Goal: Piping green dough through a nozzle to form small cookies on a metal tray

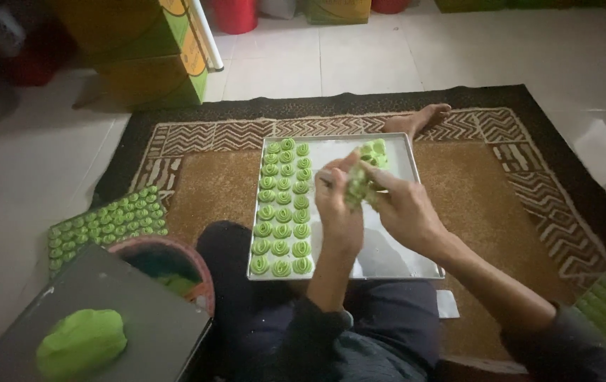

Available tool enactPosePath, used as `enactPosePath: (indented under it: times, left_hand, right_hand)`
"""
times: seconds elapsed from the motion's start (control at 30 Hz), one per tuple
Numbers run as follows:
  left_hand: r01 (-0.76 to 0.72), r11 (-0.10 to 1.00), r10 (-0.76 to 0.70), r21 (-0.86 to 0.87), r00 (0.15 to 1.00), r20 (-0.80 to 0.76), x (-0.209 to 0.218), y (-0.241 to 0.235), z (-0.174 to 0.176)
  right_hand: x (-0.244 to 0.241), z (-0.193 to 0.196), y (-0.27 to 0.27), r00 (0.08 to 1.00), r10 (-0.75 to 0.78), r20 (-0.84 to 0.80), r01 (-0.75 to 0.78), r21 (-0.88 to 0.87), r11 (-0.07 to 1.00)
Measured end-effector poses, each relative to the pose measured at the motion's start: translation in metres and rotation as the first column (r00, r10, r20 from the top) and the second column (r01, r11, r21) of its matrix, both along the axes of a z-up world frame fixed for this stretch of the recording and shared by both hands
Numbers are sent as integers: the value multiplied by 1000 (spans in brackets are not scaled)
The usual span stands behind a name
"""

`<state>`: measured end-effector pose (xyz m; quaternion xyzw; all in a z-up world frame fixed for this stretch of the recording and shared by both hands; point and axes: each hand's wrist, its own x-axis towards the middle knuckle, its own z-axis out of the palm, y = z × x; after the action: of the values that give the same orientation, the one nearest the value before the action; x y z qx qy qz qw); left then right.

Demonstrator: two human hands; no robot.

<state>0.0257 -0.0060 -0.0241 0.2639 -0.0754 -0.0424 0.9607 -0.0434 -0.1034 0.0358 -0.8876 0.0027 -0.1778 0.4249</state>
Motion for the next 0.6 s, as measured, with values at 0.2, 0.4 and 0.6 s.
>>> enactPosePath:
  times: [0.2, 0.4, 0.6]
  left_hand:
    - [-20, 990, -7, -140, 981, -192, 6, 10, -14]
    - [200, 977, -207, -66, 972, -112, -5, 23, 15]
    - [352, 936, -352, 4, 936, -16, -7, 25, 21]
  right_hand:
    - [-4, -9, 30, 983, 55, 177, -6, -268, 963]
    - [8, -14, 2, 926, 81, 368, -26, -154, 988]
    - [3, 18, -13, 957, 259, 128, -257, -31, 966]
